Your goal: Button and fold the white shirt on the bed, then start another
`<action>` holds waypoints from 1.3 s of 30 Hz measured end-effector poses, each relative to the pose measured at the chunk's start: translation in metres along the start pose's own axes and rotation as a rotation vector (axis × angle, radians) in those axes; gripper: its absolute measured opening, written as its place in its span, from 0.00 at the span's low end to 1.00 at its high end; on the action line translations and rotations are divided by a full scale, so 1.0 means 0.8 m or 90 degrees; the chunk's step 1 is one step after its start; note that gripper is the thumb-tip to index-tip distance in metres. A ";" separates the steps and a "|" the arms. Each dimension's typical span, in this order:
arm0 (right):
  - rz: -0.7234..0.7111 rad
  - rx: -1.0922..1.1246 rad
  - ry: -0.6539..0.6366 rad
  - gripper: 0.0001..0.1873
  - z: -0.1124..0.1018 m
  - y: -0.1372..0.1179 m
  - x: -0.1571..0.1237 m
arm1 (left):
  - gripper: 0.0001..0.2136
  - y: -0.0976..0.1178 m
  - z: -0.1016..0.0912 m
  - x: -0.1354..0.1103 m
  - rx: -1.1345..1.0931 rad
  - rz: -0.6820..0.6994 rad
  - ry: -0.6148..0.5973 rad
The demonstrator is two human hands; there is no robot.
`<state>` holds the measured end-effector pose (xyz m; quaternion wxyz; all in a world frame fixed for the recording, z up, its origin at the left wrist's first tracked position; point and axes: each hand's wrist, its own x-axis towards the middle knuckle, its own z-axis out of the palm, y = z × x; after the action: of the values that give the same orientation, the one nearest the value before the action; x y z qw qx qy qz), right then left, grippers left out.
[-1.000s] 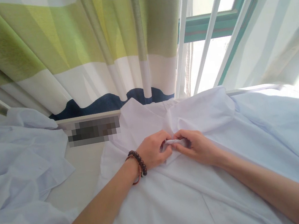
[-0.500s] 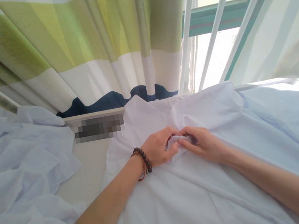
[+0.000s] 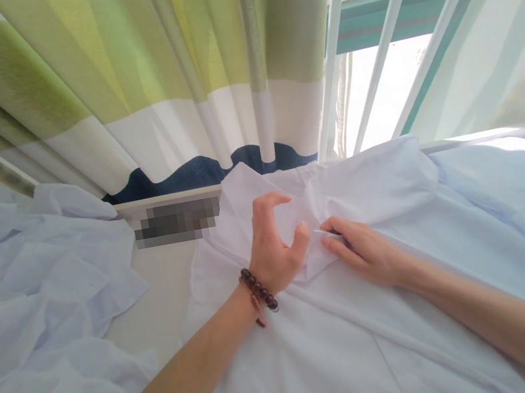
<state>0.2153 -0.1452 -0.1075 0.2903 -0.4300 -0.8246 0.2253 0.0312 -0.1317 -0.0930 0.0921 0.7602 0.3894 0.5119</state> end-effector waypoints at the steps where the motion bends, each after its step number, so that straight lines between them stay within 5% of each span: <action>1: 0.000 0.003 -0.002 0.09 0.000 0.001 0.000 | 0.16 0.005 0.000 0.000 0.011 -0.014 -0.001; 9: 0.002 0.058 -0.002 0.06 -0.001 0.001 0.001 | 0.32 0.024 0.007 -0.020 0.091 0.011 -0.330; 12: -0.001 0.092 -0.006 0.06 -0.002 0.001 0.002 | 0.35 0.022 0.011 -0.026 0.091 0.056 -0.384; 19: 0.012 0.178 0.002 0.06 -0.004 0.002 0.002 | 0.34 0.016 0.011 -0.024 0.055 0.102 -0.382; 29: 0.090 0.411 -0.069 0.13 -0.020 0.013 0.003 | 0.22 0.012 0.014 -0.021 0.124 0.057 -0.291; 39: 0.111 0.412 -0.114 0.15 -0.025 0.013 0.002 | 0.11 0.021 0.009 -0.016 -0.012 -0.076 -0.226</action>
<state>0.2342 -0.1355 -0.0987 0.3179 -0.3631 -0.6925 0.5362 0.0436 -0.1500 -0.0964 0.1971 0.8132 0.4065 0.3670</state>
